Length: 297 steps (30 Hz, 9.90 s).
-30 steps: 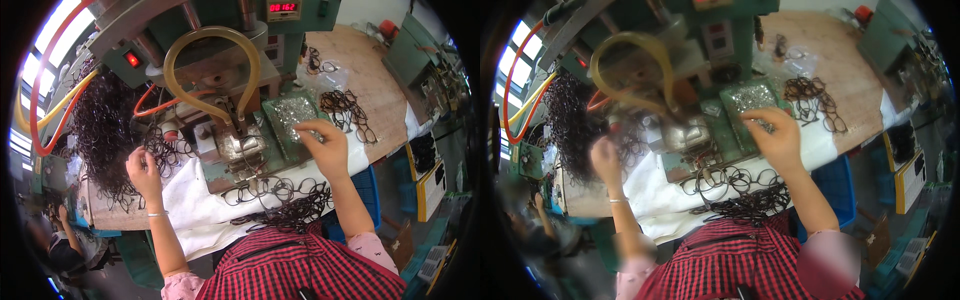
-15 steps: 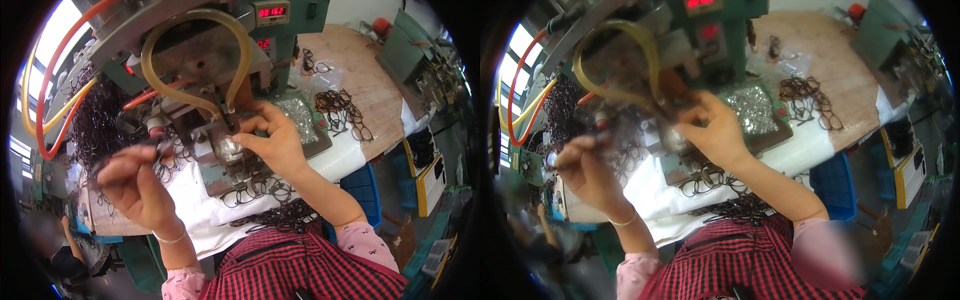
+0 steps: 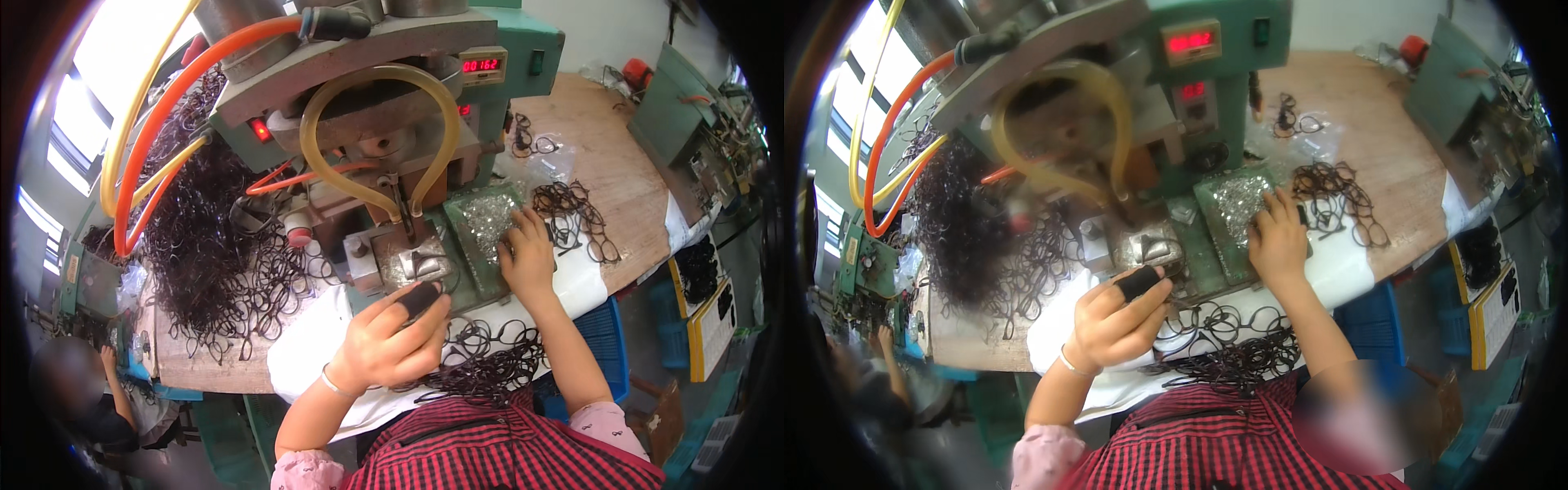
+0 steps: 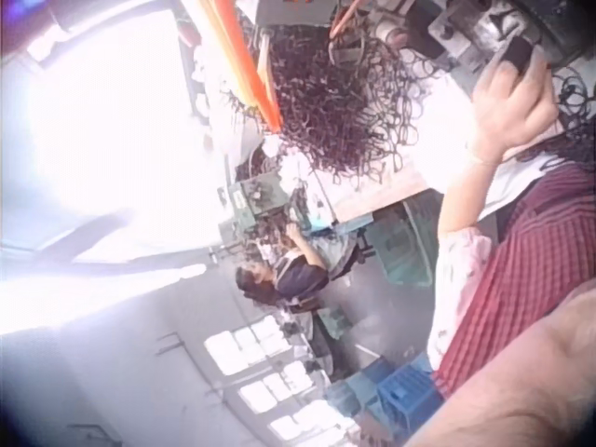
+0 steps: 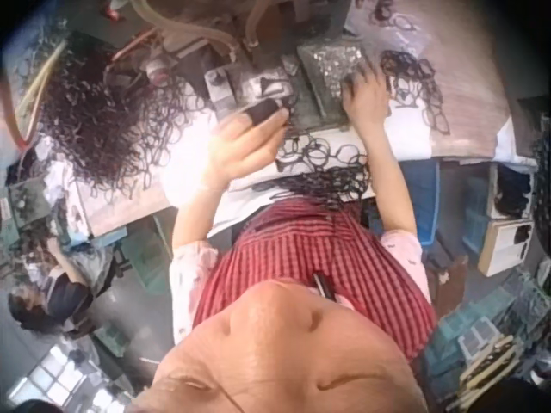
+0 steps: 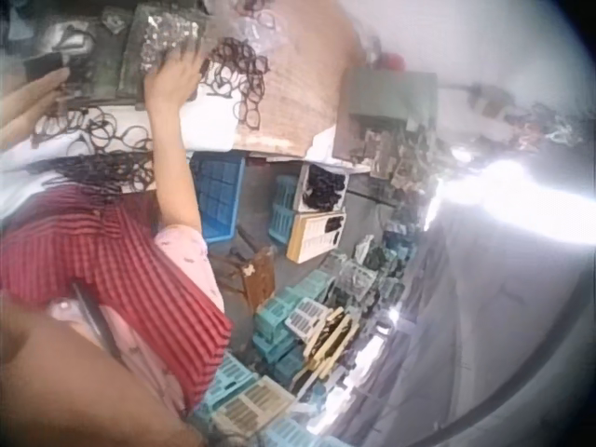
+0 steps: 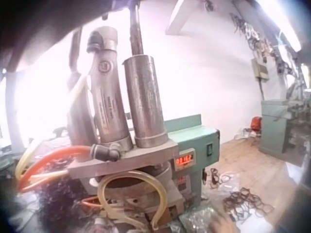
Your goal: The person repeatedly picks up eyeglass frames and small transparent components from a tray, places them into a press machine, and removes the assembled units. The person handles the frames and components by hand throughout the process.
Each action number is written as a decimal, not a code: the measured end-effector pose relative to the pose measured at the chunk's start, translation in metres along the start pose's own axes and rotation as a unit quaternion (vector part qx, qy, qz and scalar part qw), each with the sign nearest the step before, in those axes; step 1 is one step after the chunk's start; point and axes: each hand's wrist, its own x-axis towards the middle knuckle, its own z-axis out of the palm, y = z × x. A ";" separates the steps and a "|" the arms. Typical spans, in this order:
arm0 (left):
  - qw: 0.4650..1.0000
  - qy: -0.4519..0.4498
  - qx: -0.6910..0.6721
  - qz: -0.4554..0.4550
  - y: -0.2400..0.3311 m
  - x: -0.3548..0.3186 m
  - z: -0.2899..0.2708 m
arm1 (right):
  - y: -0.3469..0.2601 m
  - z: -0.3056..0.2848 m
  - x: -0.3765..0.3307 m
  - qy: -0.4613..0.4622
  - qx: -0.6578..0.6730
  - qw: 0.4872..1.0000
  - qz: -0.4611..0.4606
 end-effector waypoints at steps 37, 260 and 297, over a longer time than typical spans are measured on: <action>0.801 0.099 0.210 -0.552 -0.094 -0.177 -0.059 | -0.034 -0.053 0.011 -0.080 0.365 0.919 0.124; 0.312 -0.145 -0.823 -0.452 0.016 -0.065 0.002 | -0.125 -0.035 0.042 -0.137 0.695 0.685 0.171; 0.281 -0.065 -0.725 -0.625 0.043 0.007 -0.043 | -0.023 -0.080 -0.017 -0.084 0.084 0.990 0.074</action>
